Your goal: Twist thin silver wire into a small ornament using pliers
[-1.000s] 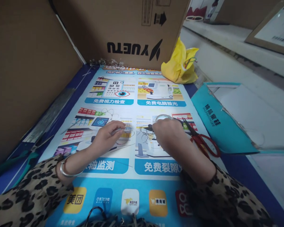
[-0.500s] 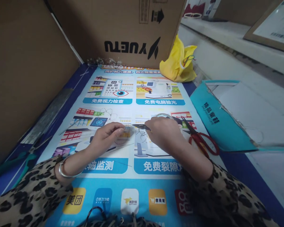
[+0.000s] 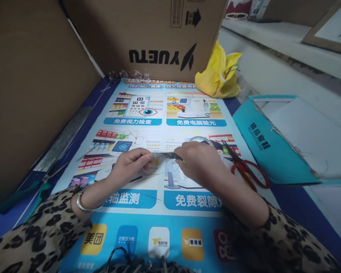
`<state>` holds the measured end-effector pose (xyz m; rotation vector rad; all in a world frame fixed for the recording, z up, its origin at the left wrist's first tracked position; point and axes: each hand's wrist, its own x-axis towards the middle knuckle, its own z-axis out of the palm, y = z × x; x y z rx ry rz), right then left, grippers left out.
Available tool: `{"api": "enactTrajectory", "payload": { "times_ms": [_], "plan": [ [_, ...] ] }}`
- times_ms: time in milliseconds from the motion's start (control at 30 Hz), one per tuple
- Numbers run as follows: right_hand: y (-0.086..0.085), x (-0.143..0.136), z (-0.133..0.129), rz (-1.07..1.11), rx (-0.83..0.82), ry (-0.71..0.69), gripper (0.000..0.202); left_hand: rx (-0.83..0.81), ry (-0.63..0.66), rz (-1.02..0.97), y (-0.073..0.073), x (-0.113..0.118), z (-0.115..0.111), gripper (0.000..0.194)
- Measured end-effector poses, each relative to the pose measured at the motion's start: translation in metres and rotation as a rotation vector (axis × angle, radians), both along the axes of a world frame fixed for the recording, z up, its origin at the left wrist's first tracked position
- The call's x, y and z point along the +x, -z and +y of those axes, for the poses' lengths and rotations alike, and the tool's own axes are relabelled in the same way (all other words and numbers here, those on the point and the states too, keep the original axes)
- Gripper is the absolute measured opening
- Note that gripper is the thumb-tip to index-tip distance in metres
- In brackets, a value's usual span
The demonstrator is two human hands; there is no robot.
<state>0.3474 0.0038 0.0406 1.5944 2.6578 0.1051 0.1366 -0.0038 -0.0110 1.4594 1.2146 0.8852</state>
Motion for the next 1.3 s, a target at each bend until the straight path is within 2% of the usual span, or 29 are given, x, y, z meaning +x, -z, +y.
{"api": "enactTrajectory", "payload": {
  "times_ms": [67, 133, 200, 300, 367, 467, 533, 767, 867, 933, 1033, 1133, 1200, 1300],
  "plan": [
    [-0.004, 0.006, 0.004, 0.035, -0.016, 0.043, 0.022, 0.091, 0.031, 0.023, -0.002, 0.0, -0.004, 0.02],
    [-0.004, 0.009, 0.007, 0.089, -0.043, 0.045, 0.023, 0.163, 0.116, 0.039, -0.004, 0.001, -0.009, 0.019],
    [-0.001, 0.007, 0.007, 0.189, -0.068, 0.029, 0.024, 0.131, 0.142, -0.009, -0.006, 0.001, -0.012, 0.021],
    [0.008, -0.002, 0.005, 0.388, -0.059, 0.049, 0.026, 0.058, 0.061, -0.092, -0.009, 0.0, -0.011, 0.023],
    [0.014, -0.01, 0.002, 0.524, -0.069, 0.038, 0.026, 0.117, -0.024, -0.071, -0.009, -0.003, -0.008, 0.022],
    [0.021, -0.022, -0.002, 0.78, -0.26, 0.133, 0.024, 0.225, -0.056, -0.009, -0.009, -0.006, -0.004, 0.023],
    [0.025, -0.028, -0.003, 0.88, -0.358, 0.172, 0.023, 0.195, -0.035, -0.024, -0.006, -0.006, -0.004, 0.022],
    [0.037, -0.039, -0.002, 0.863, -0.303, 0.148, 0.021, 0.011, -0.013, -0.165, 0.001, 0.001, -0.005, 0.023],
    [0.04, -0.041, -0.002, 0.865, -0.265, 0.127, 0.02, -0.005, -0.039, -0.168, 0.003, 0.002, -0.004, 0.021],
    [0.041, -0.041, -0.003, 0.892, -0.297, 0.103, 0.022, 0.032, -0.043, -0.155, 0.003, 0.001, -0.003, 0.018],
    [0.04, -0.04, -0.007, 1.008, -0.459, 0.106, 0.023, 0.157, -0.08, -0.168, 0.001, -0.002, -0.002, 0.015],
    [0.039, -0.038, -0.013, 1.246, -0.695, 0.158, 0.028, 0.244, -0.141, -0.234, -0.001, -0.005, -0.002, 0.016],
    [0.04, -0.037, -0.018, 1.41, -0.899, 0.214, 0.031, 0.254, -0.167, -0.278, -0.002, -0.005, -0.003, 0.016],
    [0.042, -0.038, -0.023, 1.509, -1.154, 0.261, 0.032, 0.223, -0.188, -0.351, -0.004, -0.003, -0.003, 0.014]
  ]
}}
